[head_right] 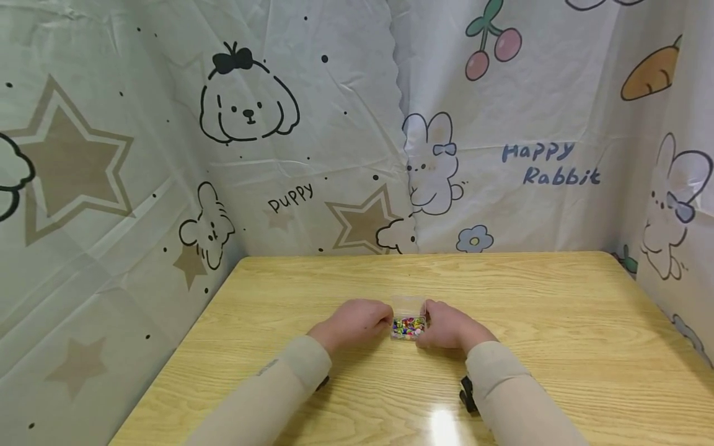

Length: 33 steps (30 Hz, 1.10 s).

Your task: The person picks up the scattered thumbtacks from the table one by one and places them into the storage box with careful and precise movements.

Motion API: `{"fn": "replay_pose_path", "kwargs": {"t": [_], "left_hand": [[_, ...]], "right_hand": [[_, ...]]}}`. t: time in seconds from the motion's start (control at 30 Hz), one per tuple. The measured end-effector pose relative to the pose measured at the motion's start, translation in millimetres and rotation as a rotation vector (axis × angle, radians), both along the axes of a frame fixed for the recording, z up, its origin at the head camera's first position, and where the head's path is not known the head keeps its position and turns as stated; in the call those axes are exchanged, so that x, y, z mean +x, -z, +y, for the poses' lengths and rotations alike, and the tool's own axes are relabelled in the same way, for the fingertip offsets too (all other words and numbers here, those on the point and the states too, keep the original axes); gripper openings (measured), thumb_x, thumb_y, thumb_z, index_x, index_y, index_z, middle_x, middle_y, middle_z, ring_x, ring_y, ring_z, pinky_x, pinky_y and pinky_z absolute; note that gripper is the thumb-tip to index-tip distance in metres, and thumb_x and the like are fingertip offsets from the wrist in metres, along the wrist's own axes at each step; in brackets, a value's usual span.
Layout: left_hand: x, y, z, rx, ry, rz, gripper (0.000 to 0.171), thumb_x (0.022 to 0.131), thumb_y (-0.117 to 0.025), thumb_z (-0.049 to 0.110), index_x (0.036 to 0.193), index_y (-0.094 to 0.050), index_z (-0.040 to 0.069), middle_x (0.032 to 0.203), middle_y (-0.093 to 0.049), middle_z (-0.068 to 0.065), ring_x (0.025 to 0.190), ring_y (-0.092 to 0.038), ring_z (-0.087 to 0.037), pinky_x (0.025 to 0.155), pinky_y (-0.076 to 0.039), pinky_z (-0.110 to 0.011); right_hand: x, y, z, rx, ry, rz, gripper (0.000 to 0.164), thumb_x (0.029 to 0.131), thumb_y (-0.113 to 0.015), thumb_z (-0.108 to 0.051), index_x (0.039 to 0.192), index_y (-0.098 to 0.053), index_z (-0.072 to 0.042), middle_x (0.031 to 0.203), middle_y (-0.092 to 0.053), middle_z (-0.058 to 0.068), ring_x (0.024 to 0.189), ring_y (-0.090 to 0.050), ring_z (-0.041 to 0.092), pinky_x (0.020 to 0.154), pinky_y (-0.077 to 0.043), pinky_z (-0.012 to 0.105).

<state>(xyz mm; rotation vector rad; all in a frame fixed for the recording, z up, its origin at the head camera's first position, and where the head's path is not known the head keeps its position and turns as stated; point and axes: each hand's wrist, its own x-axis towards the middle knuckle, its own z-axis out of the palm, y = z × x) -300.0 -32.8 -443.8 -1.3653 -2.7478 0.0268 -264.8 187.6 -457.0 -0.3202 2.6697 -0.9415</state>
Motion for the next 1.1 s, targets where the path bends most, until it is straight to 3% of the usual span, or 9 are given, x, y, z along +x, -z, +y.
{"fn": "replay_pose_path", "kwargs": {"t": [0.33, 0.63, 0.9, 1.1], "left_hand": [[4.1, 4.3, 15, -0.013, 0.022, 0.056, 0.019, 0.094, -0.058, 0.020, 0.075, -0.056, 0.024, 0.069, -0.052, 0.014, 0.057, -0.043, -0.003, 0.053, -0.041, -0.020], [4.6, 5.1, 21, -0.044, -0.005, 0.058, 0.020, 0.094, -0.057, 0.021, 0.075, -0.060, 0.024, 0.069, -0.055, 0.014, 0.056, -0.044, -0.003, 0.053, -0.043, -0.021], [6.0, 4.3, 21, -0.067, -0.029, 0.011, 0.019, 0.095, -0.056, 0.023, 0.078, -0.063, 0.024, 0.073, -0.059, 0.013, 0.058, -0.046, -0.003, 0.056, -0.046, -0.024], [5.2, -0.7, 14, -0.014, -0.021, -0.016, 0.016, 0.095, -0.056, 0.021, 0.082, -0.065, 0.026, 0.078, -0.060, 0.016, 0.063, -0.047, 0.000, 0.062, -0.047, -0.022]], "right_hand": [[-0.5, 3.5, 0, 0.001, -0.014, 0.031, 0.042, 0.067, -0.078, -0.018, 0.095, -0.048, -0.010, 0.092, -0.054, 0.004, 0.080, -0.048, 0.019, 0.075, -0.042, 0.040], [-2.2, 5.7, 1, 0.012, -0.005, 0.034, 0.043, 0.066, -0.078, -0.019, 0.095, -0.048, -0.011, 0.091, -0.054, 0.004, 0.079, -0.048, 0.019, 0.074, -0.042, 0.039], [-2.2, 5.4, 2, 0.001, -0.005, 0.027, 0.043, 0.067, -0.078, -0.019, 0.096, -0.048, -0.011, 0.092, -0.054, 0.004, 0.079, -0.049, 0.020, 0.074, -0.042, 0.039], [-2.3, 5.5, 3, 0.005, 0.000, 0.026, 0.042, 0.067, -0.078, -0.019, 0.095, -0.048, -0.011, 0.091, -0.054, 0.004, 0.079, -0.049, 0.019, 0.072, -0.042, 0.038]]}}
